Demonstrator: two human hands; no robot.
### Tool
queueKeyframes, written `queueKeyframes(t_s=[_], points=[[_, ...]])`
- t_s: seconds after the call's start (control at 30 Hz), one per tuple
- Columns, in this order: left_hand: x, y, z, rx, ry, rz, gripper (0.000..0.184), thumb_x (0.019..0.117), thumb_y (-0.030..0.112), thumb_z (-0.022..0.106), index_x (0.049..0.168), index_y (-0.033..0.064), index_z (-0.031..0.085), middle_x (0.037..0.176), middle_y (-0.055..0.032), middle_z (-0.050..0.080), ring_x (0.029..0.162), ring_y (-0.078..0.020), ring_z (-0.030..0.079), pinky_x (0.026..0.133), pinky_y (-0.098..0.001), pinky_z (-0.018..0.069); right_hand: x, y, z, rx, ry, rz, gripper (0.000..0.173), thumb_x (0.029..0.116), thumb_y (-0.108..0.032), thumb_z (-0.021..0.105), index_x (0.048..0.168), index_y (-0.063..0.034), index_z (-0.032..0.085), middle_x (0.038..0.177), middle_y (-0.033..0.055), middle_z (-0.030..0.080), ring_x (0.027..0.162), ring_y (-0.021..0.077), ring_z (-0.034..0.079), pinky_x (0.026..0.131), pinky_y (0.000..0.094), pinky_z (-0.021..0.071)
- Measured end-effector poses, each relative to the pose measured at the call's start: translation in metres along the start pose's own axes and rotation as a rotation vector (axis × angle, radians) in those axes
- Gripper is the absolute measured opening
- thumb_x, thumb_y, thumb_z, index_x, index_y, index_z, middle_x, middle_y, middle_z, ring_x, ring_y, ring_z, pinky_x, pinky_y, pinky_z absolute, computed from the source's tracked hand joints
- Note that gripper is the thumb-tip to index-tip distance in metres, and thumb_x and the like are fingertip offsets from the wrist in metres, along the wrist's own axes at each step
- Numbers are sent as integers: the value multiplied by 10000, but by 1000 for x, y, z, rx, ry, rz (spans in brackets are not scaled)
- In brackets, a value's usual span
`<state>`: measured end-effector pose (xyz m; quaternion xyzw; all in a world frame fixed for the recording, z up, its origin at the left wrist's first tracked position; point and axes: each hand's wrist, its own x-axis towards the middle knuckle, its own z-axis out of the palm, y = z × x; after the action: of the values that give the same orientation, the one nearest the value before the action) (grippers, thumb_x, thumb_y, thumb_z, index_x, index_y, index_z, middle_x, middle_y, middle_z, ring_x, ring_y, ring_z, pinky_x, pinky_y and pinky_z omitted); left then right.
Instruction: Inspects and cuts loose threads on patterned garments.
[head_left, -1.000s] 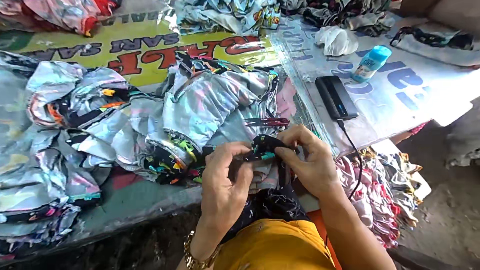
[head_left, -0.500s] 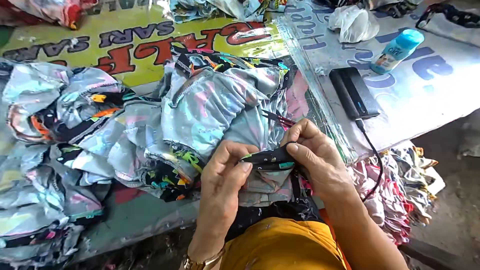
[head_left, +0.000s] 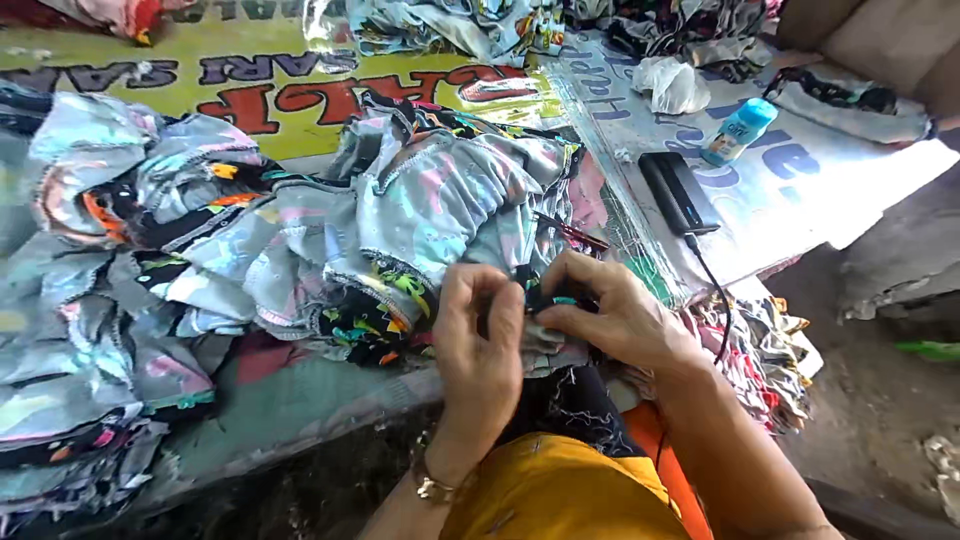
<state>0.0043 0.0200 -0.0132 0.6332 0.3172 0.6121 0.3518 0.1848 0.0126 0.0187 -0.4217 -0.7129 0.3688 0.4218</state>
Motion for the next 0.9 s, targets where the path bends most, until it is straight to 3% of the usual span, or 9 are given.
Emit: queueKeyframes(t_s=[0.07, 0.13, 0.23, 0.37, 0.5, 0.57, 0.7, 0.8, 0.9], points=[[-18, 3, 2, 265, -29, 341, 163, 1035, 356, 564, 1077, 205, 607, 1147, 69, 630, 1182, -58, 557, 1103, -339, 369, 14, -18, -10, -70, -6, -29, 85, 939, -93, 652, 1013, -55, 670, 811, -24, 668, 659, 14, 622, 573, 183, 546], [-25, 20, 10, 470, -157, 646, 160, 1038, 372, 544, 1024, 223, 600, 1104, 34, 646, 1148, -112, 579, 1115, -373, 329, 39, -39, -23, -18, 34, -89, 75, 972, -79, 614, 1017, -27, 645, 812, -29, 657, 646, 2, 613, 556, 181, 539], [6, 41, 21, 673, -458, 840, 160, 1035, 241, 575, 1033, 153, 708, 1029, -47, 729, 1064, -224, 687, 1035, -487, 470, 87, -67, -32, 108, 77, -150, 46, 993, -73, 581, 974, -36, 600, 794, -14, 640, 616, 41, 608, 546, 215, 540], [86, 21, -21, 1034, -635, 647, 369, 1040, 321, 554, 1291, 82, 680, 1355, -192, 635, 1276, -421, 588, 1029, -647, 449, 132, -87, -28, 122, 31, -190, 76, 1026, -57, 561, 966, -10, 569, 786, 40, 635, 601, 89, 629, 533, 243, 561], [143, -25, -89, 1147, -719, 54, 655, 1054, 615, 266, 1602, 274, 378, 1622, -139, 401, 1473, -412, 393, 1075, -754, 310, 123, -57, -43, -641, -46, -85, 242, 1040, -238, 575, 1067, -20, 676, 863, 91, 691, 757, 212, 690, 697, 445, 585], [147, -35, -103, 1071, -661, -29, 710, 1049, 654, 234, 1609, 239, 370, 1619, -133, 408, 1453, -405, 428, 1083, -733, 341, 100, -29, -44, -950, -97, 42, 279, 1003, -320, 642, 1106, -71, 713, 1031, 142, 711, 926, 342, 705, 763, 610, 553], [152, -52, -105, 1030, -647, 25, 680, 1062, 627, 196, 1591, 258, 413, 1618, -79, 425, 1463, -353, 430, 1105, -693, 342, 48, 31, -51, -1021, -13, -3, 303, 1022, -270, 623, 1251, -80, 680, 1262, 150, 645, 1076, 337, 668, 841, 544, 566], [164, -61, -107, 980, -670, 8, 665, 1065, 618, 192, 1584, 276, 427, 1619, -58, 429, 1477, -326, 418, 1121, -680, 335, 23, 51, -60, -931, 64, -8, 253, 1032, -218, 600, 1219, -86, 709, 1176, 134, 689, 1080, 314, 676, 895, 514, 559], [169, -60, -105, 1021, -640, 25, 646, 1070, 602, 264, 1560, 232, 467, 1596, -79, 457, 1452, -344, 450, 1111, -680, 351, 13, 61, -57, -1007, 171, -94, 243, 1016, -219, 604, 1175, -91, 735, 1053, 116, 706, 1001, 301, 688, 822, 465, 575]])
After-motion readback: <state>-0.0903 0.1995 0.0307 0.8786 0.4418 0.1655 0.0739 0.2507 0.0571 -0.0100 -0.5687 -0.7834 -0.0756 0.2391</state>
